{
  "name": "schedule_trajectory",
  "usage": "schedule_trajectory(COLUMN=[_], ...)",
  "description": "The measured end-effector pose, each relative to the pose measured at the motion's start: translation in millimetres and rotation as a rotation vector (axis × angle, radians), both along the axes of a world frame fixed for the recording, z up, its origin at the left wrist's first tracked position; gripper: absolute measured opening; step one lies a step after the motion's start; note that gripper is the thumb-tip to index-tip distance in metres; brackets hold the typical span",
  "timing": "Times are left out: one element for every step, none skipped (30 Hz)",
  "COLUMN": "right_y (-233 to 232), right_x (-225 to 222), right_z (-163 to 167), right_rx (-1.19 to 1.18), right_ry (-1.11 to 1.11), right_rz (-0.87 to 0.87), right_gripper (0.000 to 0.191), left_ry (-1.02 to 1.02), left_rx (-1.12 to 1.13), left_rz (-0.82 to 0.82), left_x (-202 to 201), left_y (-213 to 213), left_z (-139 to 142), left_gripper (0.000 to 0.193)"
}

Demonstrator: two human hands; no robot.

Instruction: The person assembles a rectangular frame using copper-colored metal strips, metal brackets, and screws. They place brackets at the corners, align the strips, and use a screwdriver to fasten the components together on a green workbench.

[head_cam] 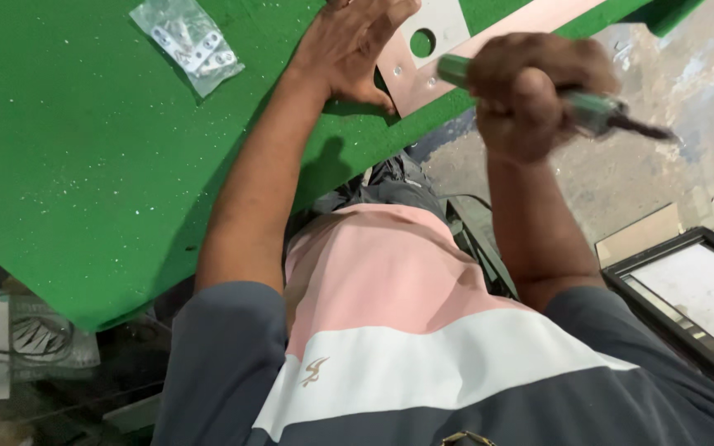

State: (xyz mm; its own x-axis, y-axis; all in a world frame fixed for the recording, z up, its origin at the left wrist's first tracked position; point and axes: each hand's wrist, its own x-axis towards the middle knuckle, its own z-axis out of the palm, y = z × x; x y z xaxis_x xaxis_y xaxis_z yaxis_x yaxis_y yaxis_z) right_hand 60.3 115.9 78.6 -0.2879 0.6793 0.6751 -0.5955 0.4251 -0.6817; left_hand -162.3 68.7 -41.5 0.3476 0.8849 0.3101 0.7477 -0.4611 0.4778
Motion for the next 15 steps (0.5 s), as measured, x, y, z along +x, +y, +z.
schedule_trajectory(right_y=[-2,-4,-9,-15,-14,-15,-17,-16,-11,-6,0,5,8,9,9], right_x=[-4,-10,-21,-27,-24,-28,-23,-19,-13,-8,-2,3,5,5,2], right_z=[-6,-17,-33,-47,-57,-69,-75,-79,-80,-80,-80,-79,-81,-85,-91], right_rx=[0.227,0.452,0.297,0.142,0.046,-0.059,-0.172,-0.239,-0.296,-0.346,-0.294,-0.248,-0.209,-0.166,-0.119], right_ry=[-0.321,-0.637,-0.588,-0.546,-0.517,-0.466,-0.437,-0.412,-0.381,-0.344,-0.281,-0.217,-0.155,-0.268,-0.377], right_rz=[-0.146,-0.285,-0.283,-0.277,-0.237,-0.2,-0.166,-0.141,-0.113,-0.082,-0.072,-0.06,-0.05,-0.09,-0.128], right_gripper=[0.014,0.019,0.016,0.017,0.018,0.018,0.019,0.018,0.018,0.018,0.018,0.018,0.017,0.015,0.014], left_ry=[0.017,0.013,0.008,-0.006,-0.028,-0.026,-0.046,-0.031,-0.009,0.018,0.013,0.009,0.004,0.005,0.009], left_rx=[-0.03,0.007,0.041,0.073,0.066,0.053,0.032,0.032,0.043,0.059,0.038,0.01,-0.024,-0.013,0.002], left_rz=[0.006,-0.006,-0.019,-0.033,-0.033,-0.041,-0.054,-0.049,-0.039,-0.026,-0.027,-0.026,-0.028,-0.039,-0.049], left_x=[-1,-2,-3,-4,-3,-7,-4,-3,-1,-2,0,0,0,1,0], left_y=[2,2,2,1,2,3,3,1,2,3,4,4,3,3,3], left_z=[-1,-1,-2,-2,-2,0,0,1,3,4,5,7,7,8,9], left_gripper=[0.133,0.131,0.129,0.127,0.125,0.124,0.123,0.126,0.13,0.134,0.133,0.133,0.132,0.132,0.132])
